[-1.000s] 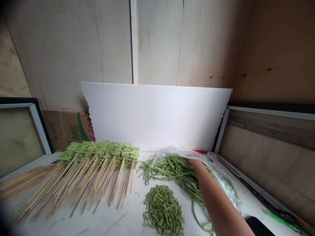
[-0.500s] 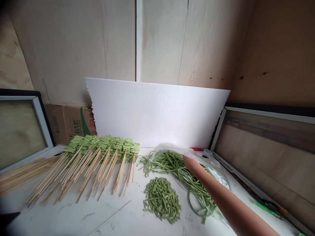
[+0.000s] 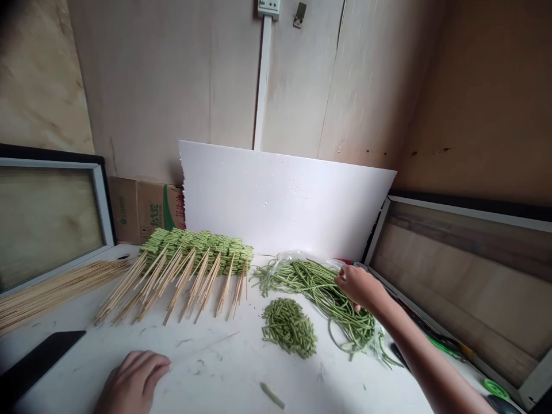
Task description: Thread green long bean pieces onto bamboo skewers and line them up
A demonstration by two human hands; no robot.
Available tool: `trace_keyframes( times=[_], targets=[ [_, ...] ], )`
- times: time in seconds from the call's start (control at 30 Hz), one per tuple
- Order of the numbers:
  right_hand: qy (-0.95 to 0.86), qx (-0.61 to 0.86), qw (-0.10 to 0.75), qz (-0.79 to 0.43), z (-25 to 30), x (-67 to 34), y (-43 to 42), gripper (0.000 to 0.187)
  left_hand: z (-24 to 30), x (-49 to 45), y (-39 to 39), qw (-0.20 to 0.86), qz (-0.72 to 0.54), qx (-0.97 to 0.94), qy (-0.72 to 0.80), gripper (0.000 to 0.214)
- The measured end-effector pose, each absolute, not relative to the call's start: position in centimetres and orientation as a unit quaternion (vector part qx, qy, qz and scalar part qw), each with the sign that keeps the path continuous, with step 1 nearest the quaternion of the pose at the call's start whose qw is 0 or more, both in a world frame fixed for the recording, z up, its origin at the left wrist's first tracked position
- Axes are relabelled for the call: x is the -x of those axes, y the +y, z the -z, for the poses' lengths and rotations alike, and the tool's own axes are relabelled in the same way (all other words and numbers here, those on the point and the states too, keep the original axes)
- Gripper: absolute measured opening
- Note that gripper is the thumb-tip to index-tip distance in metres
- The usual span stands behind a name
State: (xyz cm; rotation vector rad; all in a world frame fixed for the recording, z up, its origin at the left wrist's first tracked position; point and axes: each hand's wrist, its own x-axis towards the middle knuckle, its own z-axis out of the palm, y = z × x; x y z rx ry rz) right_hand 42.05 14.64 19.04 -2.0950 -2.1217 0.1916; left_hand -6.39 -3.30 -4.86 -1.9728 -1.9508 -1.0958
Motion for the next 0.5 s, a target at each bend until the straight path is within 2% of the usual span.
trace_keyframes(
  times=[0.17,0.27,0.4,0.5],
  targets=[
    [-0.735,0.617,0.195,-0.204,-20.2,-38.4,9.0,0.03,2.5,5.8,-2.5,0.024,0.32,0.655,-0.684,0.025],
    [-0.758,0.549,0.24,-0.257,-19.6,-36.0,5.8,0.039,0.5,5.2,-2.5,0.019,0.313,0.646,-0.696,0.019],
    [-0.795,0.487,0.279,-0.231,-17.7,-32.7,2.4,0.046,-4.7,3.5,-3.1,0.052,0.397,0.668,-0.627,0.019],
    [-0.801,0.461,0.329,-0.194,-16.0,-29.9,0.5,0.044,-9.6,0.8,-4.2,0.097,0.466,0.686,-0.55,0.023]
  ],
)
